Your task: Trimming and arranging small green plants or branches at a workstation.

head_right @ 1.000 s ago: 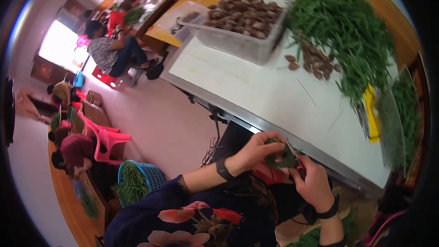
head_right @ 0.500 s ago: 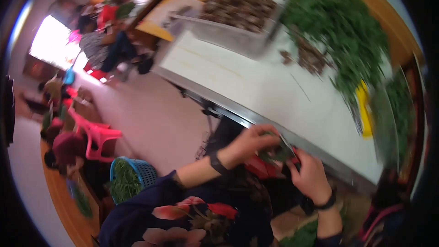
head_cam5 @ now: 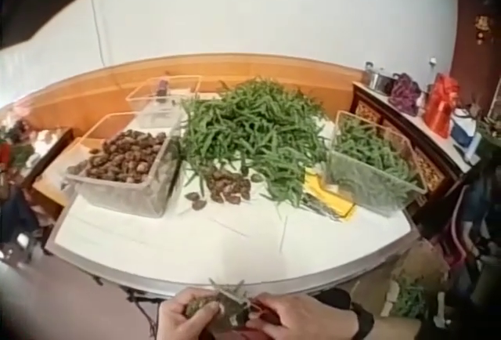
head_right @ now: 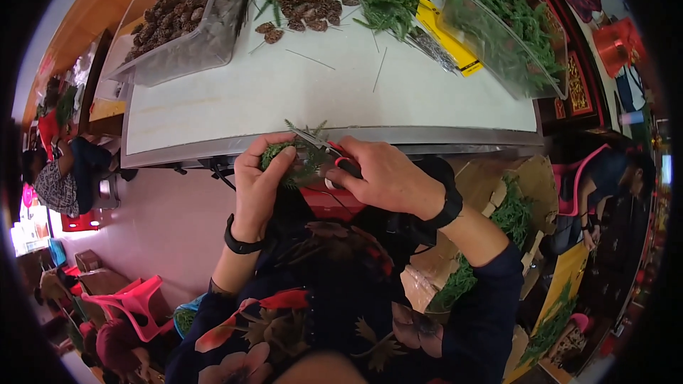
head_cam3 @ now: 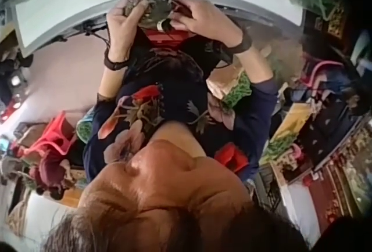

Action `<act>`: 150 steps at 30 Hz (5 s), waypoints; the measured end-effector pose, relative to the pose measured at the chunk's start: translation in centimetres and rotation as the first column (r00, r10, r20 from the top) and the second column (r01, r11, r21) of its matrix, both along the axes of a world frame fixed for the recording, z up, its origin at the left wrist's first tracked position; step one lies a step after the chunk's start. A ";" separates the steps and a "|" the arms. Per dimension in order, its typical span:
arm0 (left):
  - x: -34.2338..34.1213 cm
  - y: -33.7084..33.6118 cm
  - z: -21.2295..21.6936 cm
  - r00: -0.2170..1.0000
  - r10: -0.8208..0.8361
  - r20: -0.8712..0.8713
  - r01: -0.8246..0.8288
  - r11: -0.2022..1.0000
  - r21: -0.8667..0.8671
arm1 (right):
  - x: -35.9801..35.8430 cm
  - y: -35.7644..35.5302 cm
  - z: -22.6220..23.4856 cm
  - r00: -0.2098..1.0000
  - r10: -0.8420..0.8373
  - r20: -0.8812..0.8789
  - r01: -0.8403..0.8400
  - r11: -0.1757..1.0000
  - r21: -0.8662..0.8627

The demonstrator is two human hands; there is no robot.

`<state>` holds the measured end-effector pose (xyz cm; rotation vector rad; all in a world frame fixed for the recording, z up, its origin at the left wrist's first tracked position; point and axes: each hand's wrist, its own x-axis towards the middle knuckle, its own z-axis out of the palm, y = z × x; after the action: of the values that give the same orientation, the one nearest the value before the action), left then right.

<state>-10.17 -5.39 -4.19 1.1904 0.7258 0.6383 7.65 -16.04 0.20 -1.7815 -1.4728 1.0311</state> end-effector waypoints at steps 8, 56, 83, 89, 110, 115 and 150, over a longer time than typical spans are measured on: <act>-0.3 0.0 -0.6 0.987 0.131 -0.087 -0.091 0.925 0.368 | -0.1 0.3 1.6 0.976 0.069 0.207 -0.053 0.995 -0.081; -0.5 0.9 -0.5 0.996 -0.029 0.085 0.051 0.963 -0.265 | 1.5 -0.5 -0.9 0.983 0.089 0.162 -0.095 0.995 0.031; -0.5 0.7 -0.1 0.966 -0.163 0.201 0.228 0.904 -0.363 | 2.2 -0.4 -1.2 0.985 0.150 0.083 -0.156 0.985 0.072; -0.6 1.2 -0.6 0.950 -0.189 0.248 0.285 0.851 -0.441 | 3.2 -0.2 -0.9 0.941 0.212 0.264 -0.231 0.972 0.046; -0.1 1.5 -0.6 0.978 -0.103 0.183 0.163 0.923 -0.350 | 3.9 -1.0 -2.9 0.985 0.096 -0.142 -0.076 0.987 0.142; 0.1 0.7 -0.9 0.994 -0.072 0.082 0.082 0.990 -0.117 | 2.9 -2.0 -1.8 0.995 -0.039 -0.092 0.050 0.990 0.128; -0.3 0.5 3.2 0.965 -0.100 -0.241 0.219 0.813 0.539 | 0.8 -2.4 0.7 0.986 -0.073 -0.150 0.035 0.969 -0.243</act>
<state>-10.50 -4.89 -1.01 1.8705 0.6093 0.6114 8.40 -18.39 0.90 -1.8446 -1.2394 1.3372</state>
